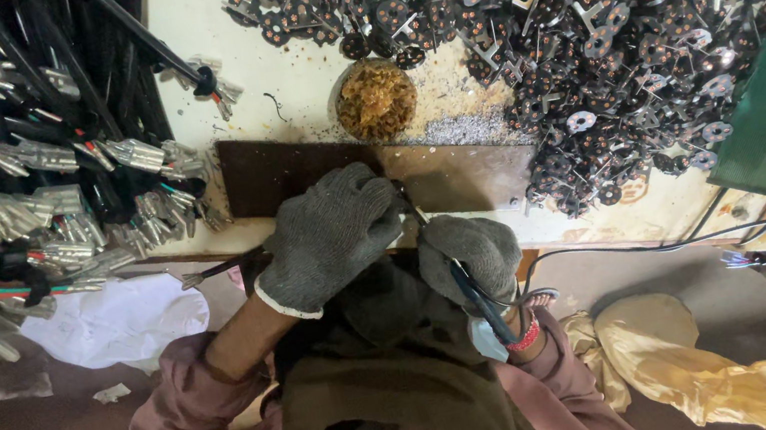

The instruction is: The person works at a cluttered workbench covered with wire harnesses and metal connectors. Wearing gloves, they hold a wire end in one hand and a pen-shaped heated tool in the other, repeatedly working on connector terminals and setting finished pieces among the pile of connectors.

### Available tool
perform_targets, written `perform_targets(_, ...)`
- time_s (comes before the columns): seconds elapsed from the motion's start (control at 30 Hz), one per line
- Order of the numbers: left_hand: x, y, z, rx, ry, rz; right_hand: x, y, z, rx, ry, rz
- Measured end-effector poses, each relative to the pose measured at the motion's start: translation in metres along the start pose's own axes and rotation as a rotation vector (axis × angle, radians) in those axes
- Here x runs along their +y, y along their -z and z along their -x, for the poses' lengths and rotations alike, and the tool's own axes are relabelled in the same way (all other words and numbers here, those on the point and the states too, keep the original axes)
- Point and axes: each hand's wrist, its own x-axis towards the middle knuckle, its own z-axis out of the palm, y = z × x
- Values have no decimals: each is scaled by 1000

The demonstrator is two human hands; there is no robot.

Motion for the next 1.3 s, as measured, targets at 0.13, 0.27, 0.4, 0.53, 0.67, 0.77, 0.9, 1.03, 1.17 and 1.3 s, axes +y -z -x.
perform_targets(0.13,0,2,0,-26,10,32,-1,1,-3,29,5,86)
perform_targets(0.27,-1,4,0,-31,12,35,-4,4,-5,-42,17,136)
perform_targets(0.4,1,4,-1,20,-32,41,-3,-1,-3,-1,34,103)
perform_targets(0.53,3,6,-1,110,-57,-15,-4,9,4,145,-339,-66)
perform_targets(0.67,-1,17,6,165,-68,1,-20,32,12,434,-530,-360)
perform_targets(0.77,-6,25,12,171,71,-28,-31,26,7,444,-410,-280)
perform_targets(0.9,-7,23,10,180,13,-18,-21,2,-32,282,-376,-172)
perform_targets(1.03,-5,23,8,187,-2,0,-4,6,-83,309,-234,297)
perform_targets(1.17,-4,26,7,158,26,-22,1,5,-104,269,-276,495)
perform_targets(1.3,-5,26,6,188,38,20,-18,8,-82,224,-123,563)
